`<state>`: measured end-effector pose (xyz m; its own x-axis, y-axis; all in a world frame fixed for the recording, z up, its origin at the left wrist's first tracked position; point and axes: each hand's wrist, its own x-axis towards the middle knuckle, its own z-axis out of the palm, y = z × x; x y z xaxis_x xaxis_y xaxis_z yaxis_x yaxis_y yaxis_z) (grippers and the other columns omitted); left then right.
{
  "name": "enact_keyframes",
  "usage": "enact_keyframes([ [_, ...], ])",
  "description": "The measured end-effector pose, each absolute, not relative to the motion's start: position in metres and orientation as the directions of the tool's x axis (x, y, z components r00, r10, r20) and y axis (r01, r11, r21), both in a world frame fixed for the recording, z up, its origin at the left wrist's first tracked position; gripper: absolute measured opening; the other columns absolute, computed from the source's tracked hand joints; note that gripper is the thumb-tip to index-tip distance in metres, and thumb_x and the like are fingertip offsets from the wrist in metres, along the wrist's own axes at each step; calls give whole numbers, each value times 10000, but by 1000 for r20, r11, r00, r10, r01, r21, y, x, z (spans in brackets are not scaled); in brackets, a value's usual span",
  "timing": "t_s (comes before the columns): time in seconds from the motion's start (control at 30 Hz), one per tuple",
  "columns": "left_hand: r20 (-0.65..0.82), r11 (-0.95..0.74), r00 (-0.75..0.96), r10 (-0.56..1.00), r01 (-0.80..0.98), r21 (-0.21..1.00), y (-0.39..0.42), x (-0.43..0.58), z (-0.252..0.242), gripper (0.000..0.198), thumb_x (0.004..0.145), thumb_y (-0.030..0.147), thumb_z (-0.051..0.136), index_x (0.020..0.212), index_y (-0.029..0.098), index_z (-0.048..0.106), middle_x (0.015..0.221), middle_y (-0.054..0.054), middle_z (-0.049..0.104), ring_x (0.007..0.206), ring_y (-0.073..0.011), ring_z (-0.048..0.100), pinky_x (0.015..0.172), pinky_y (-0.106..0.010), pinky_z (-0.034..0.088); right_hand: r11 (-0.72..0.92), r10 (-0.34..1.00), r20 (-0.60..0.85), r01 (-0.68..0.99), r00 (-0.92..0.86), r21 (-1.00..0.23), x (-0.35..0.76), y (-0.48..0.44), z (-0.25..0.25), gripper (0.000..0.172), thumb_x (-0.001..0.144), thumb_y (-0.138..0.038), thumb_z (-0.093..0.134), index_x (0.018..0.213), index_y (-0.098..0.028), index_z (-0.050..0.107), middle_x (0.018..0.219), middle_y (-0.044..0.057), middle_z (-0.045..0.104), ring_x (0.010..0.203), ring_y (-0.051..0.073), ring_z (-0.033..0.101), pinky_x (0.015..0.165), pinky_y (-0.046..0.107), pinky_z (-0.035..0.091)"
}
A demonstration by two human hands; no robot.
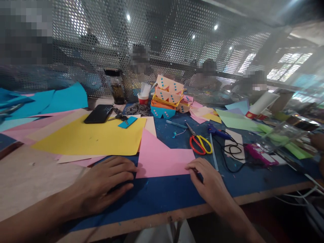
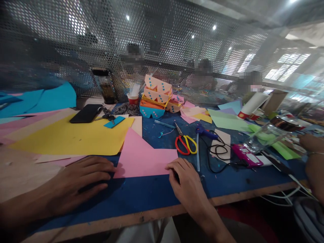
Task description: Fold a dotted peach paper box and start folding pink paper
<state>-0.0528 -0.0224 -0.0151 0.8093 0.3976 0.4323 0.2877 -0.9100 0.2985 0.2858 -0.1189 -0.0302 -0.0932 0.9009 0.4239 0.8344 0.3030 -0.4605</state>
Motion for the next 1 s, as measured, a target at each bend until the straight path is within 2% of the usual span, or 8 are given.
enact_keyframes([
  [0.1,433,-880,784,445,295,371,-24,-38,-11,157,991,163,532,1048,223,666,1058,-62,725,1022,-202,647,890,-337,521,304,902,420,835,-98,-459,285,-119,-30,266,925,-42,507,1032,-246,642,1010,38,677,969,218,631,866,379,484],
  [0.2,361,-797,764,535,313,517,-25,-18,-8,141,987,163,512,990,219,641,948,-34,694,874,-166,642,765,-274,510,300,904,416,836,-96,-460,284,-119,-28,256,932,-51,505,1028,-244,642,1009,38,672,967,219,626,868,379,476],
  [0.27,315,-763,765,561,331,555,-25,-5,-9,143,964,151,518,966,220,643,891,-17,669,791,-154,615,689,-253,477,293,907,412,839,-92,-458,284,-120,-28,229,941,-69,513,1020,-241,641,1007,41,670,962,220,622,868,382,472],
  [0.43,306,-768,759,575,372,521,-22,17,-19,134,924,131,539,875,209,636,787,-10,612,733,-173,538,655,-275,399,271,908,414,853,-72,-446,281,-119,-25,142,958,-125,559,984,-233,647,978,39,681,911,210,617,839,374,463],
  [0.57,277,-766,753,597,432,475,-21,24,-23,76,911,170,591,845,202,609,796,-19,612,749,-194,518,667,-297,380,260,919,384,875,-93,-409,258,-113,-19,92,938,-161,616,975,-237,653,989,32,703,931,226,616,840,392,428],
  [0.67,264,-768,756,600,451,454,-21,26,-20,84,901,172,619,826,200,594,803,-21,624,777,-206,530,690,-310,379,294,926,345,864,-152,-410,233,-104,-15,109,919,-146,623,970,-241,637,993,23,701,965,231,605,857,392,410],
  [0.8,240,-745,752,614,451,491,-22,28,-16,66,876,147,646,856,208,630,819,-18,641,804,-216,551,712,-322,388,261,936,326,886,-135,-382,214,-95,-16,161,859,-107,636,942,-244,622,971,19,683,951,235,585,834,387,389],
  [1.0,252,-747,740,623,470,470,-22,28,-19,89,844,119,647,847,206,630,814,-18,640,801,-218,552,709,-329,390,215,956,273,889,-106,-405,213,-93,-17,163,824,-123,629,942,-236,623,976,21,670,965,242,571,844,392,370],
])
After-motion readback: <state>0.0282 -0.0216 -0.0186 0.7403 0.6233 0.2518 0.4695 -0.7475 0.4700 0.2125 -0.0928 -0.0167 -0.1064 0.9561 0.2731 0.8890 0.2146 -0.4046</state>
